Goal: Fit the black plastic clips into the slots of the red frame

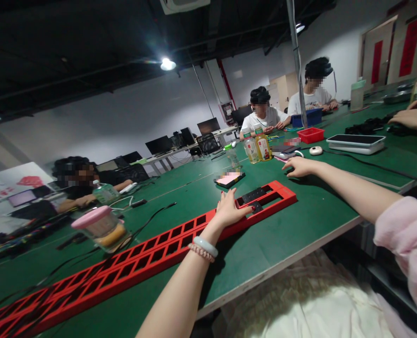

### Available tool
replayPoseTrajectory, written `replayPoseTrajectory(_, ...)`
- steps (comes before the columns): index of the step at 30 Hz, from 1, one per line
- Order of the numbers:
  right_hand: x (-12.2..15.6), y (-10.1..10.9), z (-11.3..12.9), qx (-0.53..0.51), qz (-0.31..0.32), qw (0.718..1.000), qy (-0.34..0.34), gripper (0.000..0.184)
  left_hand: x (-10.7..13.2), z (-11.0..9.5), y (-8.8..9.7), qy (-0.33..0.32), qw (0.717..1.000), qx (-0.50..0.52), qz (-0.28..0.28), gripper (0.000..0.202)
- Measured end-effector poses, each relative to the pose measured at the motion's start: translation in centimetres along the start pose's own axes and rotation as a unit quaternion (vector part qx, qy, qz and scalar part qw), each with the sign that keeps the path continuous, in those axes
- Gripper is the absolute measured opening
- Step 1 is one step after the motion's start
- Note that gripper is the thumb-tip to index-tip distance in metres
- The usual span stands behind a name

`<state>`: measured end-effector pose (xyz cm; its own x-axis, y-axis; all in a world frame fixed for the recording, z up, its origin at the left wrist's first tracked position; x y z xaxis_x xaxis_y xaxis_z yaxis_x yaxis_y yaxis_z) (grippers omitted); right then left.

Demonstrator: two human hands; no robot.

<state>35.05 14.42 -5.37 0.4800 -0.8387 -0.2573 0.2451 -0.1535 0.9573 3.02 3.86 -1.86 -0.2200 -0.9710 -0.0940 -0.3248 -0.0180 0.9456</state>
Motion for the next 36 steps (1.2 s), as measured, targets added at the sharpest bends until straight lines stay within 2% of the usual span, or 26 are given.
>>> replayPoseTrajectory(6, -0.2, 0.1, -0.3, 0.006, 0.044, 0.999, -0.029, 0.038, 0.0, 0.0, 0.0, 0.002, 1.0, -0.018, 0.006, 0.097)
replayPoseTrajectory(15, -0.1, -0.3, -1.2, -0.004, 0.027, 1.0, -0.012, 0.046, 0.1, -0.1, 0.1, 0.004, 1.0, -0.021, 0.009, 0.095)
replayPoseTrajectory(36, -0.2, -0.1, -1.1, -0.037, 0.052, 0.998, -0.029, 0.035, 0.2, -0.1, 0.1, 0.002, 1.0, -0.029, 0.007, 0.095)
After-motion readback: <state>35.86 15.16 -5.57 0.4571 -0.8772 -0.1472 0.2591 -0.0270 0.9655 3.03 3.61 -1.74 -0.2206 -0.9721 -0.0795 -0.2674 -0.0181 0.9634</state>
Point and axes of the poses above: each hand's wrist, its own x-axis away from the middle knuckle, its own y-axis out of the back of the hand, z = x × y, the point moved 1 cm from there along -x, towards the middle knuckle, and after that the axes turned 4 degrees about y, right-handed, at the moved point
